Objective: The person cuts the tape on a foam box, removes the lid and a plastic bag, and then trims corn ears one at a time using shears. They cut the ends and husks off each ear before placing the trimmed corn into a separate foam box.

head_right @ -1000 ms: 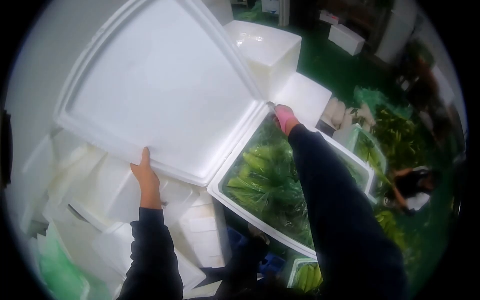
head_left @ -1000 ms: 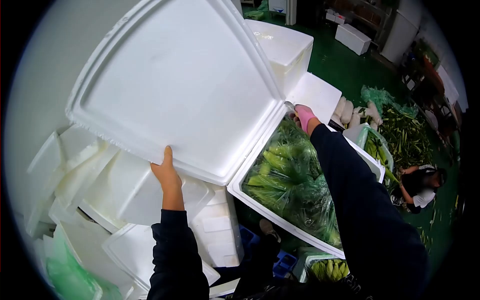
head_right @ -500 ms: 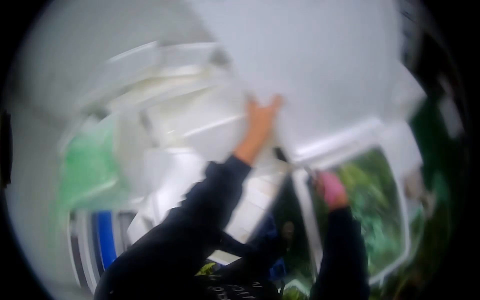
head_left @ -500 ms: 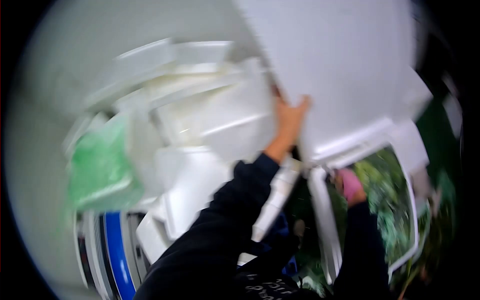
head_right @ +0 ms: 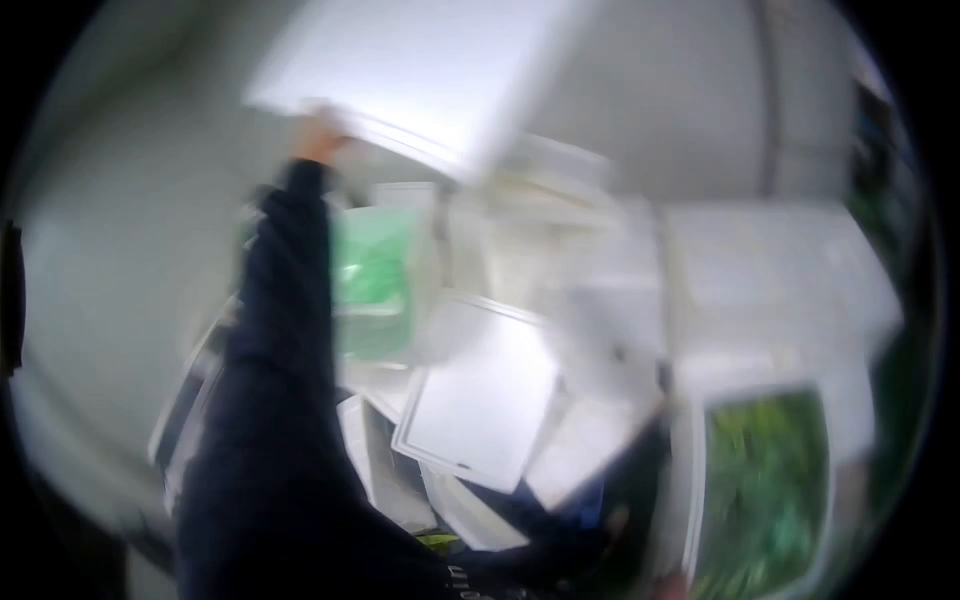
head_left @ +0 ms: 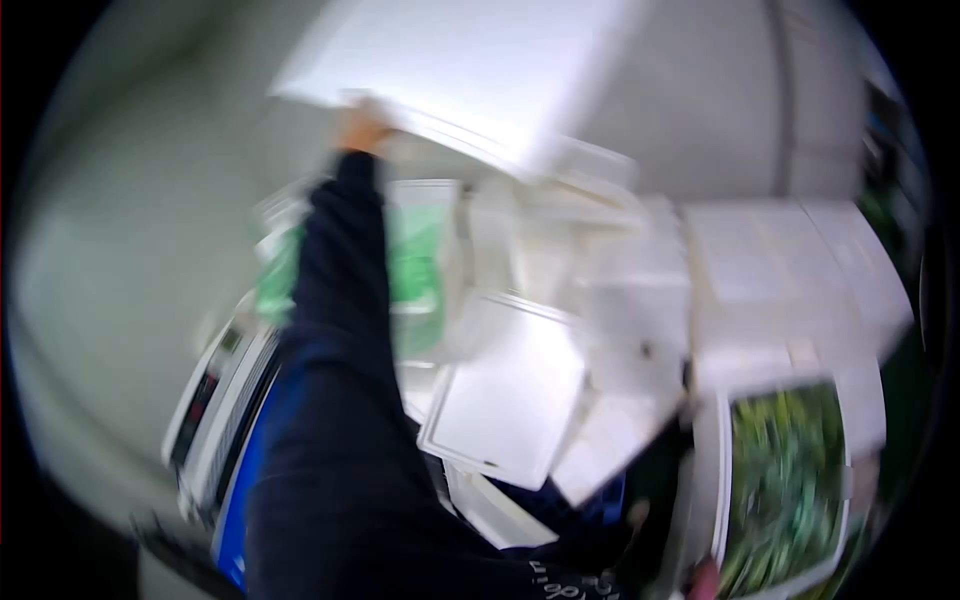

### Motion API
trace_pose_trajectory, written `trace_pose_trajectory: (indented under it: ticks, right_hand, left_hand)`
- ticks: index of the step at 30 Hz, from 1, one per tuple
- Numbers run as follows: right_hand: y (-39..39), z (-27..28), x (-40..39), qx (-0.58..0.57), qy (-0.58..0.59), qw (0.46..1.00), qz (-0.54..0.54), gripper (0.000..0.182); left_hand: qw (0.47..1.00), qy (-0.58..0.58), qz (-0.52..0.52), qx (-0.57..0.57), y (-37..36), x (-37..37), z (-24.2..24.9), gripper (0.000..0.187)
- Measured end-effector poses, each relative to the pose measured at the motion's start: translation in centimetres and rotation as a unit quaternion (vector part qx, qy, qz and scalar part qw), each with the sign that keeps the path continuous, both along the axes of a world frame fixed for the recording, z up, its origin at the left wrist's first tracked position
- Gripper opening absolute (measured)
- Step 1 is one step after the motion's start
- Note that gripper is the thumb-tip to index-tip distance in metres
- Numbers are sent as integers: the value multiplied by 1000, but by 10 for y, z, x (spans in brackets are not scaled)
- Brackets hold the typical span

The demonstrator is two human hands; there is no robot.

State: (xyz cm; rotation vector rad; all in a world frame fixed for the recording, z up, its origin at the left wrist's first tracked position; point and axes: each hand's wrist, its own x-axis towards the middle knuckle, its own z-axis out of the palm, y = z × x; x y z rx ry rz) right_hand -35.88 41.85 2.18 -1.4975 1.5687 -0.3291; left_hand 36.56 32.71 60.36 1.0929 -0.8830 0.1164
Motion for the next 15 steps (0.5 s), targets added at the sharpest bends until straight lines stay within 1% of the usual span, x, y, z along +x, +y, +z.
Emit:
trace_pose_trajectory:
  ticks: [1, 2, 3, 4, 5, 6, 7, 8, 9, 11, 12, 13, 14, 15]
  right_hand:
    - [20, -18, -22, 38, -72, 993, -81, 29]
    - [38, -12, -32, 67, -144, 973, -167, 27]
    - [62, 50, -11, 15, -243, 938, -248, 32]
    - [86, 111, 8, -44, -340, 887, -310, 42]
    - [74, 98, -2, 6, -302, 905, -298, 49]
    - [84, 112, 1, 9, -322, 890, -322, 50]
    - [86, 115, 9, -17, -374, 853, -363, 48]
    - [90, 124, 13, 14, -419, 822, -386, 50]
    - [96, 123, 15, 32, -448, 797, -403, 46]
    - [107, 100, 15, 34, -467, 785, -406, 39]
    - [123, 93, 8, 42, -445, 808, -385, 31]
    - [130, 87, 6, -6, -449, 786, -424, 31]
    - [133, 88, -3, 12, -430, 784, -449, 28]
    - [133, 96, -14, 28, -411, 779, -473, 26]
  left_hand:
    - [992, -93, 70, 57, 2, 26, 29, 56]
    - [968, -186, 135, 98, -4, 39, 57, 55]
    - [938, -262, 191, 123, -21, 33, 77, 54]
    - [910, -316, 236, 127, -45, 13, 82, 53]
    - [890, -352, 264, 119, -75, -22, 74, 52]
    - [886, -376, 247, 112, -82, -70, 53, 52]
    - [892, -395, 181, 126, -88, -123, 14, 51]
    - [892, -413, 90, 161, -96, -166, -29, 51]
    - [859, -452, -6, 241, -112, -217, -115, 53]
    - [748, -483, -206, 407, -142, -319, -289, 57]
    - [745, -342, -382, 427, -116, -384, -336, 46]
    - [734, -455, -416, 286, -143, -412, -422, 39]
    - [697, -406, -447, 386, -134, -467, -449, 37]
    - [640, -501, -515, 272, -142, -508, -494, 44]
